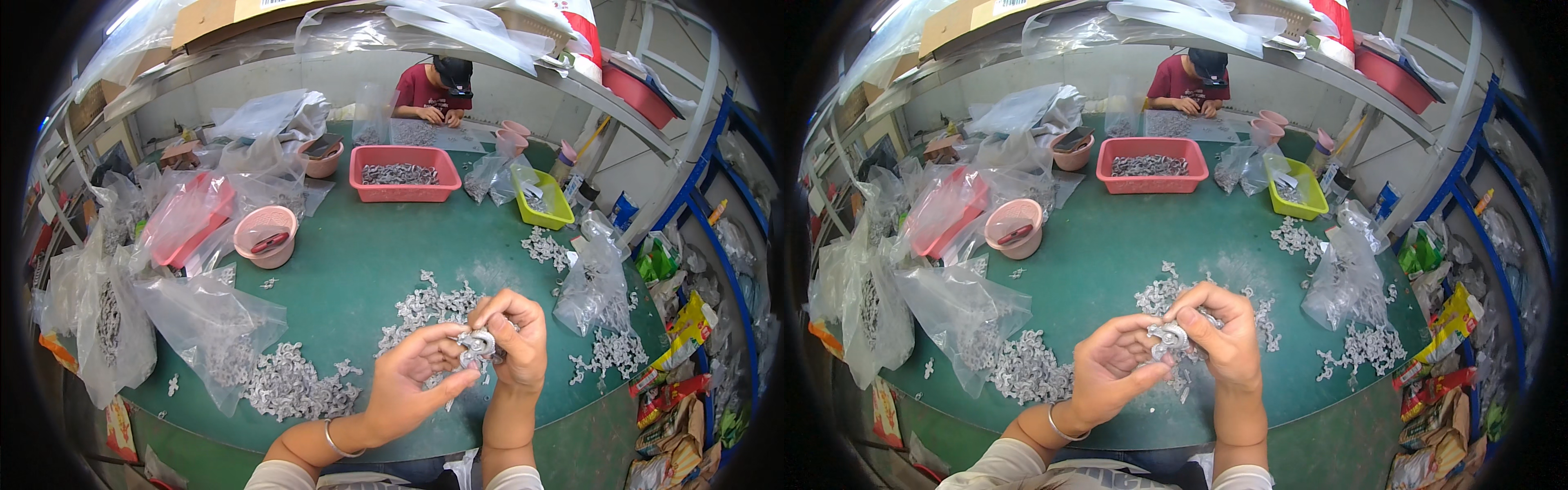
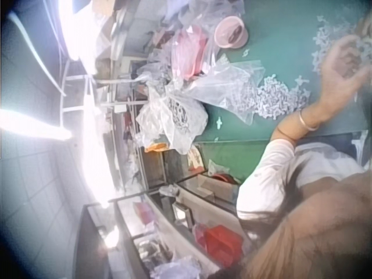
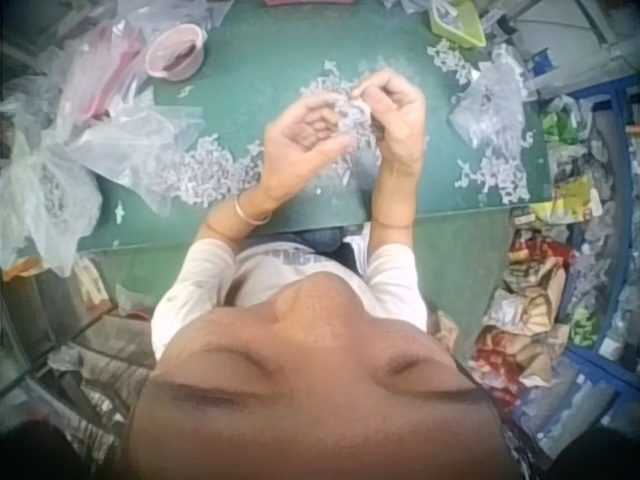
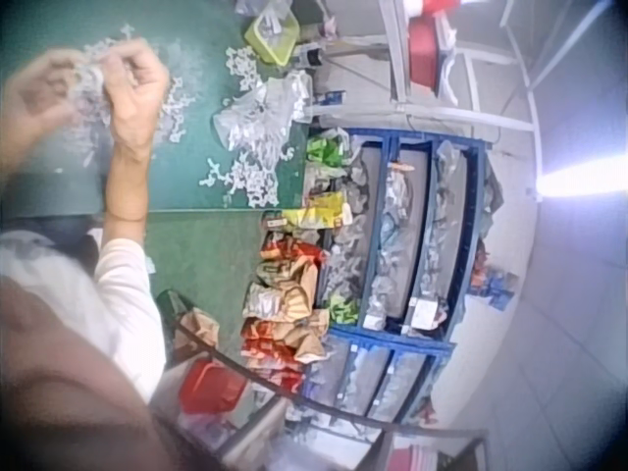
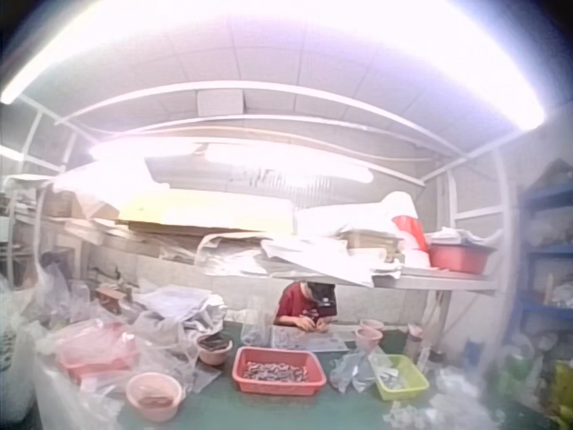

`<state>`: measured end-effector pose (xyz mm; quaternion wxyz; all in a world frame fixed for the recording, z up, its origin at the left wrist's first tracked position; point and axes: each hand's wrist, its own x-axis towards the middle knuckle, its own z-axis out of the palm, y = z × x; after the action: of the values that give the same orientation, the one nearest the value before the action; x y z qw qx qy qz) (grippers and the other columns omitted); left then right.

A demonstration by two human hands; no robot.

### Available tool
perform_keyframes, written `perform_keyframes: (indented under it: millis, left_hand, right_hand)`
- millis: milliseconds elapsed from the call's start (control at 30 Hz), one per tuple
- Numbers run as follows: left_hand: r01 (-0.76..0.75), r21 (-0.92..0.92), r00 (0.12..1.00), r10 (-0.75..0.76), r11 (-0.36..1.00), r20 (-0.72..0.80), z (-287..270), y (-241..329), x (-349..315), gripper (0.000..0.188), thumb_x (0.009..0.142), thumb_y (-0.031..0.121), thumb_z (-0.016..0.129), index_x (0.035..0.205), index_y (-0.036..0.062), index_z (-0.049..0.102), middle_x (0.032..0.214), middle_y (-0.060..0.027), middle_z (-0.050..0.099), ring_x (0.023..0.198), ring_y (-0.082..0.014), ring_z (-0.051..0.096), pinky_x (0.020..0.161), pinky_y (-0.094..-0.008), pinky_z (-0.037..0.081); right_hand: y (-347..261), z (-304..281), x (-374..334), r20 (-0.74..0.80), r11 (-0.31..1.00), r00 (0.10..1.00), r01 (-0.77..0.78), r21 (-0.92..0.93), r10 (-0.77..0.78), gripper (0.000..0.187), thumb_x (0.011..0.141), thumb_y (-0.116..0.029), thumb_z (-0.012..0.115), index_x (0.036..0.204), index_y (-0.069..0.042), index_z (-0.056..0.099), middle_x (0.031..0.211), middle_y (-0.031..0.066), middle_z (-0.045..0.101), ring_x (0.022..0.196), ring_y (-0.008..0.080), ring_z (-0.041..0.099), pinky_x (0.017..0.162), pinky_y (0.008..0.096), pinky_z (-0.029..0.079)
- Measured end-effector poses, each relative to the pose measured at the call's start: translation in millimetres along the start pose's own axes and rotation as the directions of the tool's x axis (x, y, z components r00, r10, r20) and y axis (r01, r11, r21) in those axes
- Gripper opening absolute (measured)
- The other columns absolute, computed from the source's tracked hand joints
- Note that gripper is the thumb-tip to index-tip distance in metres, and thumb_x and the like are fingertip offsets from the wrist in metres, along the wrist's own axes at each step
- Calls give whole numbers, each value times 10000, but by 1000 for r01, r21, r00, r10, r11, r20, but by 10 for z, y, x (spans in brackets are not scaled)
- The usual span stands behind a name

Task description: The person picks up and joins small silver-colored metal cross-shaped components by hand, frequently gathering groups of them on a green workbench and placing the assembled units back into a pile.

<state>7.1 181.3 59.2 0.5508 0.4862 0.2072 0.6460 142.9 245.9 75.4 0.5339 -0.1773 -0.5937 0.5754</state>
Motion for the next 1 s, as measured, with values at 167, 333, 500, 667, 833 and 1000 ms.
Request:
perform_keyframes:
  millis: [167,333,500,667,833,1000]
  left_hand:
    - [16,68,1000,-16,998,1,-13,22,0,429,761,-94,593,1153,-39,425,860,-93,585,779,-143,587,695,-247,475]
    - [52,10,998,-52,999,22,-19,55,-12,412,764,-95,588,1141,-38,430,856,-103,585,773,-153,591,689,-253,480]
    - [65,-51,998,-64,997,20,-24,46,-10,414,764,-94,591,1140,-38,427,857,-103,578,772,-159,592,689,-257,483]
    - [53,-71,999,-53,996,8,-2,13,-34,438,745,-98,612,1136,-25,430,879,-87,565,796,-163,597,714,-260,485]
    - [-31,12,999,31,999,-33,58,-51,-46,487,704,-123,641,1115,-10,405,891,-89,564,840,-162,593,748,-276,487]
    - [-59,61,998,61,996,-24,68,-63,-57,510,695,-124,651,1109,-4,380,901,-104,572,848,-162,593,767,-291,489]
  right_hand:
    - [-32,7,-3,14,998,999,-33,-51,34,171,825,-157,580,762,1,586,684,28,558,485,31,423,431,179,309]
    - [-37,-18,22,67,996,994,-82,-35,84,177,832,-173,564,790,-2,585,686,22,558,515,34,442,442,169,323]
    - [-36,-29,18,85,995,991,-98,-19,100,187,827,-185,563,786,-2,560,684,45,555,548,58,460,470,184,343]
    - [-47,-15,26,102,990,985,-140,-17,141,241,825,-212,558,730,4,511,644,88,536,551,96,457,500,214,347]
    - [-9,-12,29,136,996,987,-85,12,82,206,831,-192,551,754,0,548,714,52,557,653,90,487,601,224,376]
    - [-10,-26,26,131,996,988,-87,19,84,202,835,-183,545,754,2,548,718,55,557,673,97,492,624,231,378]
